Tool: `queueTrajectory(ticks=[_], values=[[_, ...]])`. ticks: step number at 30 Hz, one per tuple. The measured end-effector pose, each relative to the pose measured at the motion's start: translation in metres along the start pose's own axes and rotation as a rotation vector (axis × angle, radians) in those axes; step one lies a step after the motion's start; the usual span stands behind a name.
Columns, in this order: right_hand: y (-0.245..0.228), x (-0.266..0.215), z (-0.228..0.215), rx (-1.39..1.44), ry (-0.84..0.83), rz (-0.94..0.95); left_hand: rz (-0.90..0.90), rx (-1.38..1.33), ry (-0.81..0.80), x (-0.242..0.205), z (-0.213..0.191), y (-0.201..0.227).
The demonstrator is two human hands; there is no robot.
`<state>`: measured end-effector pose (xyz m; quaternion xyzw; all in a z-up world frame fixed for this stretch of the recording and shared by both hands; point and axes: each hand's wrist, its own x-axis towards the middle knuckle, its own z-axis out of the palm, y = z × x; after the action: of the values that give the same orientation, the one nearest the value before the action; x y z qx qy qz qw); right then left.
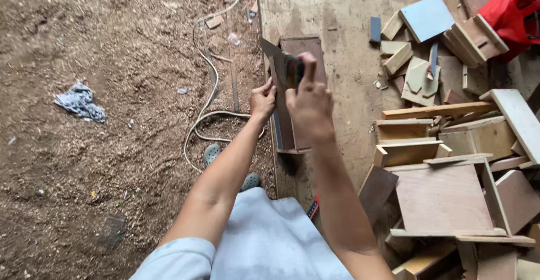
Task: The person uses a hand plane to smooth the edges of a small wooden box placed on a workbench. The person repeatedly planes the same edge, adjusting grip and angle, while wood shavings accumulate on the floor.
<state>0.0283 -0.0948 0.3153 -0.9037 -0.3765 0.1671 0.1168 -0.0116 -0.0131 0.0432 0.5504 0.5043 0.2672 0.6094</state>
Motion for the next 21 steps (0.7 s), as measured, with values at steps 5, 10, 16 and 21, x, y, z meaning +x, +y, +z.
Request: queueTrajectory(ticks=[5, 10, 16, 21], values=[[0.011, -0.005, 0.007, 0.116, 0.072, -0.134, 0.047, -0.016, -0.017, -0.004, -0.006, -0.006], [0.016, -0.058, -0.075, 0.140, 0.077, -0.142, -0.077, 0.056, -0.027, 0.002, -0.002, 0.000], [0.003, -0.026, -0.053, 0.058, -0.038, -0.029, 0.048, 0.002, 0.034, -0.002, 0.002, -0.009], [-0.009, -0.004, -0.026, 0.058, -0.079, -0.057, 0.014, 0.004, 0.044, 0.006, 0.000, -0.004]])
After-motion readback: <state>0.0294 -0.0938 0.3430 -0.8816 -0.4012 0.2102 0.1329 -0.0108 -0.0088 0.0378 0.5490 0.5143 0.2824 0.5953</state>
